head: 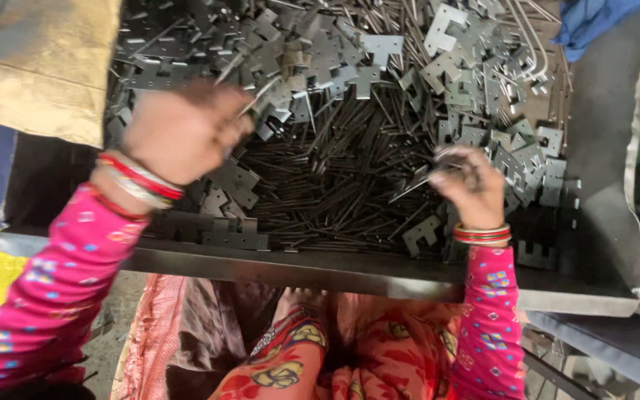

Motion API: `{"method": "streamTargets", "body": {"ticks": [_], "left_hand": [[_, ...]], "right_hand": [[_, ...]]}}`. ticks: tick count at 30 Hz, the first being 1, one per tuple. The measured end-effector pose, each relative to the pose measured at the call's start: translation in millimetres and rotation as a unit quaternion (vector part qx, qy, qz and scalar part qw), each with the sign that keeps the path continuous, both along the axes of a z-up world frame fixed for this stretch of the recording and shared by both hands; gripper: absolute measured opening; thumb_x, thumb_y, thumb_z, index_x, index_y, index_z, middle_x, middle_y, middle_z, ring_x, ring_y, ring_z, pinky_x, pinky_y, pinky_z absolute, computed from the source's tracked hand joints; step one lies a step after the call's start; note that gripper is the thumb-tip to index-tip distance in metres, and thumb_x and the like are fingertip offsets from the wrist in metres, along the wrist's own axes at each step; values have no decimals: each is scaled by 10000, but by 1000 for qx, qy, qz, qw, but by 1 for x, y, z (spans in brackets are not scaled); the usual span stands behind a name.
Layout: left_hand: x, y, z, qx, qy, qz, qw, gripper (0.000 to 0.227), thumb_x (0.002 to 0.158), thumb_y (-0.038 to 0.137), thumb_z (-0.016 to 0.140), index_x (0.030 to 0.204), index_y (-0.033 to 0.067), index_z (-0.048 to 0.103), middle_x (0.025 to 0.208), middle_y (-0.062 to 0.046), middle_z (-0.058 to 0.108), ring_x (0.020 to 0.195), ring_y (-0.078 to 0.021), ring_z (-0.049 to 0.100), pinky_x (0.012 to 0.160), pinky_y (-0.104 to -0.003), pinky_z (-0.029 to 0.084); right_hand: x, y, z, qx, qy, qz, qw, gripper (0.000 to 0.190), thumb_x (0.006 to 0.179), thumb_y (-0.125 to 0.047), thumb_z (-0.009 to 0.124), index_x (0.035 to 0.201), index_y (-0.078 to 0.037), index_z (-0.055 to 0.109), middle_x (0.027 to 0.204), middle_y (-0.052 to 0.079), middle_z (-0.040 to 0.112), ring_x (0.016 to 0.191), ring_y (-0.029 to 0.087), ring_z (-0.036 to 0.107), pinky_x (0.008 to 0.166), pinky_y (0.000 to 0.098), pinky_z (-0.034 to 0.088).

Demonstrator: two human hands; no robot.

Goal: The person sorts through a large pile of metal hinges and pins in a metal bin, picking up and separating the components by hand. The task involves repeatedly handling the hardware to organize or separate the parts.

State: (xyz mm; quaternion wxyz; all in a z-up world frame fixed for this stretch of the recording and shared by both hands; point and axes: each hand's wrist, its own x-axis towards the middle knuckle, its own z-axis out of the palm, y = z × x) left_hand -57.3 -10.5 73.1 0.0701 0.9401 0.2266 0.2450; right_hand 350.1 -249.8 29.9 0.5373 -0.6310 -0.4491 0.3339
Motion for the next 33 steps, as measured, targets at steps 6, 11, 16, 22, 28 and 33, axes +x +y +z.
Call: {"method": "streamTargets", "body": {"ticks": [6,11,16,22,28,33], "left_hand": [[39,-39,-46,-72,384,-19,921,413,775,285,721,1155,149,632,1135,-103,633,1113,-327,603,942,-512,483],[30,-49,-80,-1,332,-4,943,282,860,233,726,1122,162,649,1125,-99,624,1139,-319,583,949,-506,462],[30,-26,-83,-15,361,-46,931,448,718,271,794,1122,163,634,1131,-104,615,1151,-324,567,953,-523,445],[33,-15,-77,-347,175,-12,922,277,899,303,765,938,92,589,849,-137,675,782,-302,678,751,-420,543],[41,-8,-87,-497,-129,-61,856,258,962,254,714,939,68,537,875,-126,664,823,-300,694,734,-389,562],[49,-22,-93,-234,210,96,944,467,894,456,727,1136,66,642,1001,-161,704,895,-371,711,768,-483,563]], "right_hand": [[26,-26,29,178,426,-107,881,598,839,-535,668,1213,-71,615,1221,134,711,1062,258,715,940,556,547],[22,-18,6,75,387,-134,909,418,1061,-483,592,1111,-68,604,949,93,651,773,252,652,680,444,552],[-46,23,-33,-57,-26,72,995,288,1009,-294,694,1091,-18,681,962,96,723,830,207,713,705,334,630],[-116,54,-59,-36,-469,218,855,333,738,-200,792,993,-33,657,945,151,656,891,367,664,760,477,555],[-129,69,-64,-30,-545,232,805,273,809,-199,766,1015,-80,633,931,130,648,917,343,661,748,480,521],[-134,69,-67,-50,-550,278,786,284,703,-167,760,963,-118,658,916,107,657,893,337,676,716,487,522]]}}
